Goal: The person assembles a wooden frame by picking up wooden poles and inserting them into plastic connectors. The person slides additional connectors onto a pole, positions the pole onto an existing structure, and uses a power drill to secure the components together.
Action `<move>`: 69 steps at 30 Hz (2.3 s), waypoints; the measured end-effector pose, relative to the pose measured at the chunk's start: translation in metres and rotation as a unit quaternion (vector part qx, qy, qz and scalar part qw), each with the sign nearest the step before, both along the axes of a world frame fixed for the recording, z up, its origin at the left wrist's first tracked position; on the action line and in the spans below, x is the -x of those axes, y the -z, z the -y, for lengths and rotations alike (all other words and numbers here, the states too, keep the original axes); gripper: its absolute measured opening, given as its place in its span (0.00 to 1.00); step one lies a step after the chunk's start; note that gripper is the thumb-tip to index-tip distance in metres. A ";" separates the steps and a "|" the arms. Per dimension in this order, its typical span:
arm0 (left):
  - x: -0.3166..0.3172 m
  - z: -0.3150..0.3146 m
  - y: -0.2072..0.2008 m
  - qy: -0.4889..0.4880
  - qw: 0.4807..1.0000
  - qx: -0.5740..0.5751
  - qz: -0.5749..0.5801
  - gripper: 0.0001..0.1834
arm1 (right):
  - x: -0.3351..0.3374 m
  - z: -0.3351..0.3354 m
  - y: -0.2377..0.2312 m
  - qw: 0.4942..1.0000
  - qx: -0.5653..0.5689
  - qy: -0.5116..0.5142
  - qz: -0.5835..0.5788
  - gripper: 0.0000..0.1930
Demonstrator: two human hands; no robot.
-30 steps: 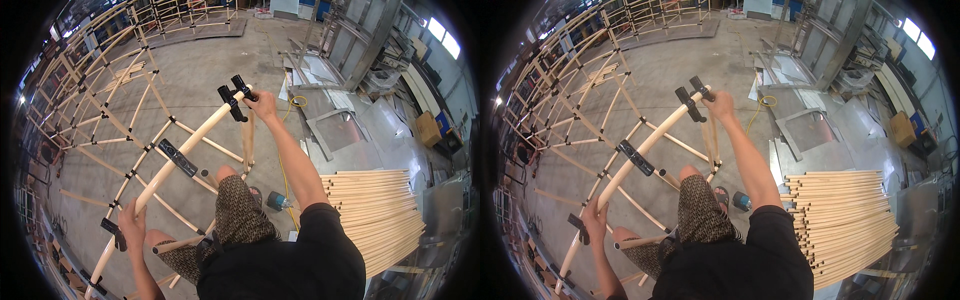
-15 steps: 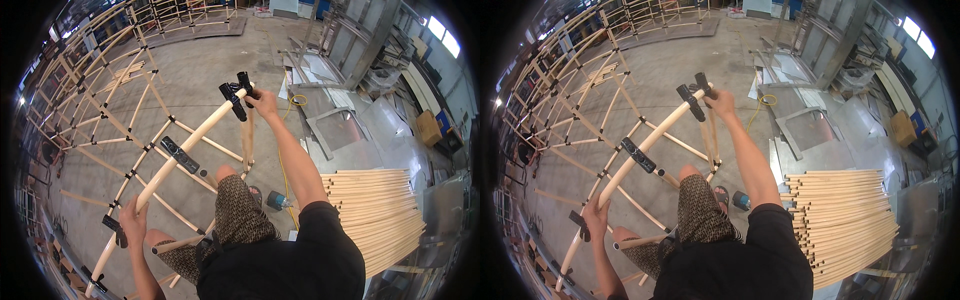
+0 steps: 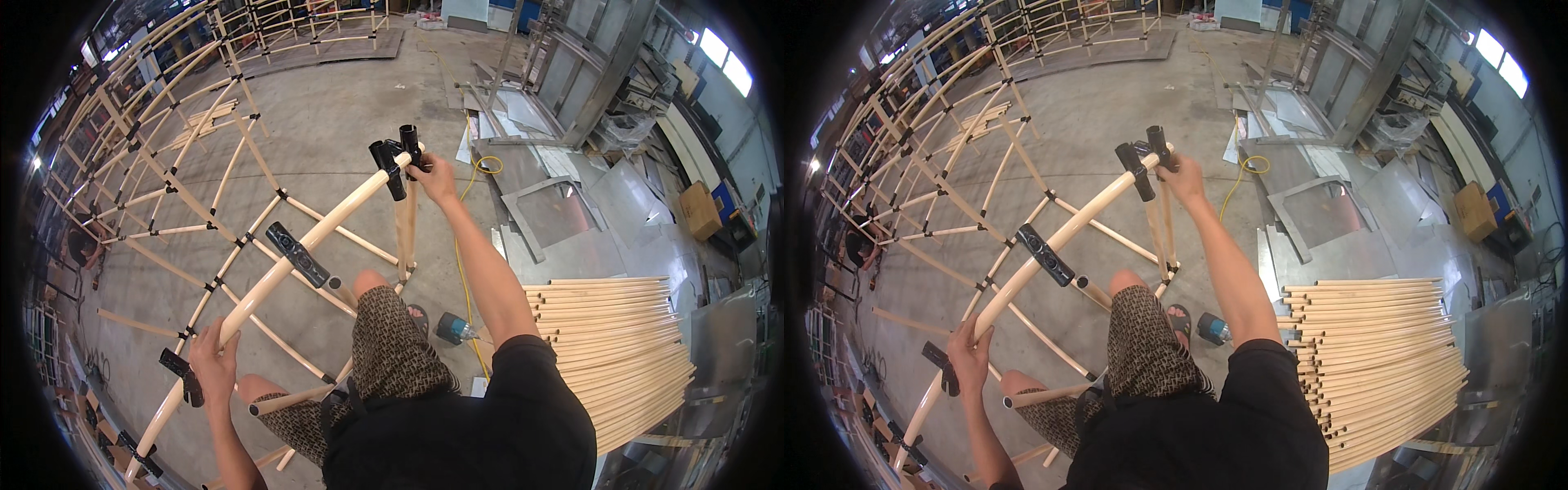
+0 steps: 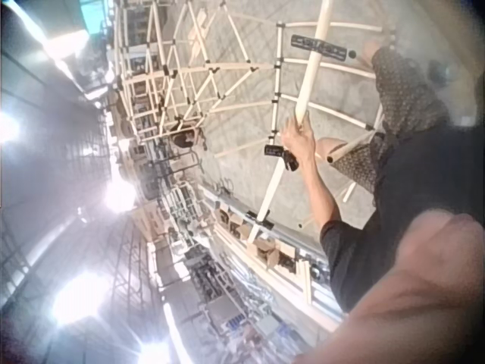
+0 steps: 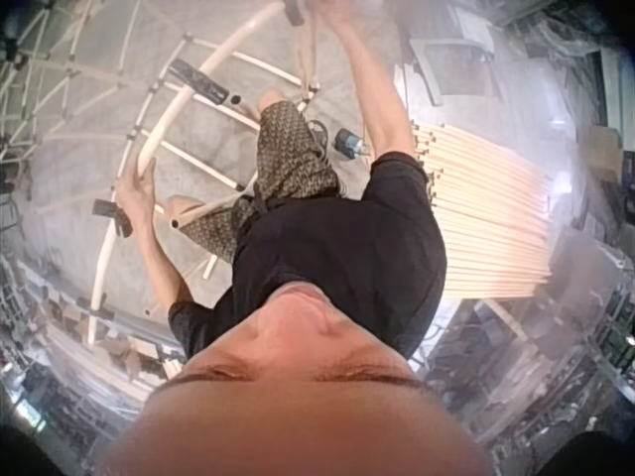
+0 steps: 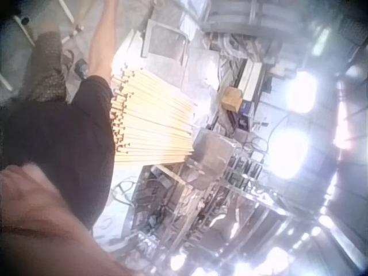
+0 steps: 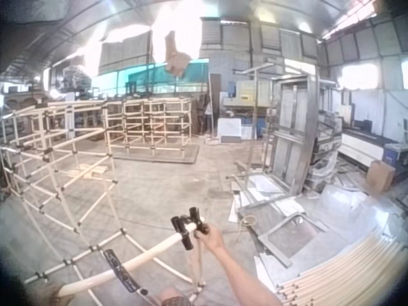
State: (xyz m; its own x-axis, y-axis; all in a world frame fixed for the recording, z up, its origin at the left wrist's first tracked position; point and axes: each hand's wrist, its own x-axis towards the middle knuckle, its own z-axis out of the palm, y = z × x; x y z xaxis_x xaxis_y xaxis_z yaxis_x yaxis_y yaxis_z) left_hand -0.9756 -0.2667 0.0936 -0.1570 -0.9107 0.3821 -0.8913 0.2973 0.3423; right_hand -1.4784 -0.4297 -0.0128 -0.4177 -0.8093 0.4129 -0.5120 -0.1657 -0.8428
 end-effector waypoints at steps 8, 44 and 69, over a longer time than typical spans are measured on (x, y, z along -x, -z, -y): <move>-0.004 0.003 0.000 -0.001 1.000 0.008 0.015 0.19 | 0.002 -0.024 -0.015 0.987 -0.108 -0.045 -0.107 0.22; 0.013 -0.011 -0.026 0.007 0.999 0.015 0.039 0.17 | -0.029 -0.025 -0.025 0.968 -0.129 -0.056 -0.208 0.18; 0.009 -0.022 0.000 0.041 0.991 0.117 0.050 0.18 | -0.045 -0.037 0.012 0.993 -0.041 -0.019 -0.112 0.18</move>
